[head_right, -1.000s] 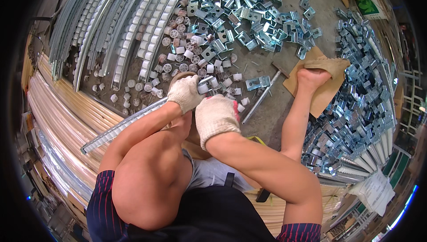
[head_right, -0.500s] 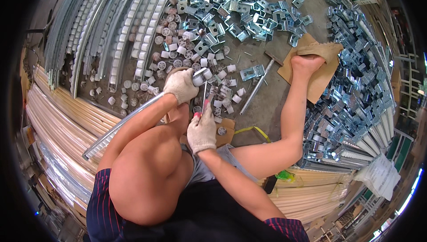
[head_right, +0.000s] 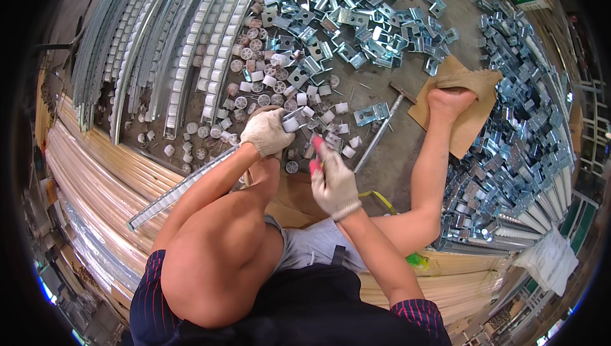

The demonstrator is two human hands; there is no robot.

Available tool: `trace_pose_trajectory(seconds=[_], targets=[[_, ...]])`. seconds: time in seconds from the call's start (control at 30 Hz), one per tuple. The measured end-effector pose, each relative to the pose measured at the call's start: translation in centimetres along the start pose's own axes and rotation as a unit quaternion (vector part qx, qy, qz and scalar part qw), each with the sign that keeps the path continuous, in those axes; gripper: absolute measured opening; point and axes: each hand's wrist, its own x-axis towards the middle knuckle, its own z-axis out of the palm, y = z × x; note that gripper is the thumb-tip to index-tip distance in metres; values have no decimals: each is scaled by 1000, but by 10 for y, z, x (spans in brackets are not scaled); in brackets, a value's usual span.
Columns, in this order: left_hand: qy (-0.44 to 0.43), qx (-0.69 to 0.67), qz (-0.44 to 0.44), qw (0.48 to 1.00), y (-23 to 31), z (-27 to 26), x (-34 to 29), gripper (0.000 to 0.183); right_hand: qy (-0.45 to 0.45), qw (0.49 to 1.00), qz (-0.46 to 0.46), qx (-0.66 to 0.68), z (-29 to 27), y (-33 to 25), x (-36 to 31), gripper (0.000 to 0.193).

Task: The person is assembling metal components by hand, using a pair of pliers and a screwdriver to secure metal brackets onto a perforated metal rail while sitting on the floor.

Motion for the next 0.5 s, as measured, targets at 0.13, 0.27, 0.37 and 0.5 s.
trace_pose_trajectory(seconds=[0.13, 0.27, 0.37, 0.5], targets=[[10, -6, 6, 1000, -5, 2, 3, 33, -87, 976, -196, 27, -24, -46, -4, 63], [14, 11, 8, 1000, 2, 1, 5, 38, -9, 982, 128, -138, -4, 39, -15, 31], [73, 31, 46, 996, -12, 10, 6, 36, 43, 979, 194, 56, -13, 12, -4, 35], [23, 32, 10, 999, -7, 7, 8, 43, 32, 987, -4, 160, -7, -26, -13, 39]])
